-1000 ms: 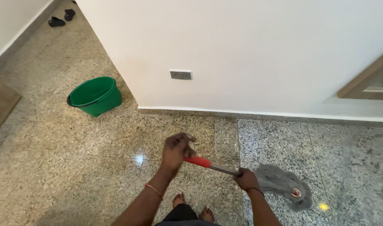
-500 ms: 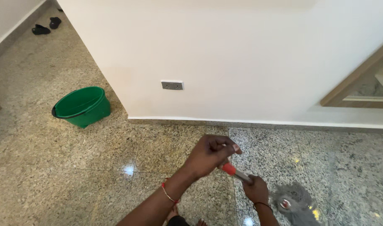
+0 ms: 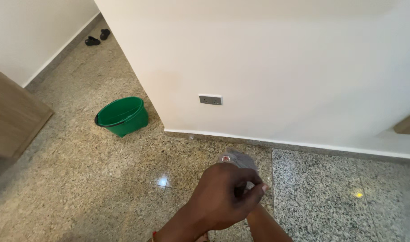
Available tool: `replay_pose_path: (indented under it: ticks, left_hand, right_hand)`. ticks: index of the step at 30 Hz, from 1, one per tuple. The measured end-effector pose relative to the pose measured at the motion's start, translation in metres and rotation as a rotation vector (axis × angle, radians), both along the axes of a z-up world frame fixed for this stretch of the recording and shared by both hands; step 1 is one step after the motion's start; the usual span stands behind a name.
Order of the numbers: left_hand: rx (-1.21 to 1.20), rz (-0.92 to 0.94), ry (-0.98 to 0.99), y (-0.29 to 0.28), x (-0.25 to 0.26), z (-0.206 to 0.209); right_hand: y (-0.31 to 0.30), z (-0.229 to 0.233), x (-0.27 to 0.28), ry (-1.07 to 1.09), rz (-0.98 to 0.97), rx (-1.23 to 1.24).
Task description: The person cleans the floor by hand using a mop, moving it back and forth over a wet area of the stone tiles.
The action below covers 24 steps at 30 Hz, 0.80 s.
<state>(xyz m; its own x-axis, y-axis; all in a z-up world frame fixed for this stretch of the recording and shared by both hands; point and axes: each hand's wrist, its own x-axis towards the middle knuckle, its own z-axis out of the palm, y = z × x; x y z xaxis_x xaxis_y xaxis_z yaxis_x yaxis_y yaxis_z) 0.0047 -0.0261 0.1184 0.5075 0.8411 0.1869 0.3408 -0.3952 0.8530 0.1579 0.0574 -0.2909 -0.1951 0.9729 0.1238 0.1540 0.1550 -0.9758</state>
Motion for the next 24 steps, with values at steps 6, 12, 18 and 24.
replay_pose_path:
  ticks: [6,12,18,24]
  left_hand:
    - [-0.243,0.447,-0.130,0.010,-0.058,-0.019]
    - [-0.114,0.854,-0.491,0.026,-0.150,-0.023]
    - [-0.344,0.921,-0.625,0.024,-0.171,-0.102]
    - [-0.606,0.713,-0.578,0.035,-0.098,-0.200]
  right_hand:
    - [0.044,0.039,-0.072,-0.424,0.220,-0.088]
    - [0.036,0.059,-0.115,-0.713,0.370,-0.238]
    - [-0.006,0.017,-0.063,-0.880,0.449,-0.362]
    - [-0.058,-0.059,0.068,-0.929,0.218,-0.531]
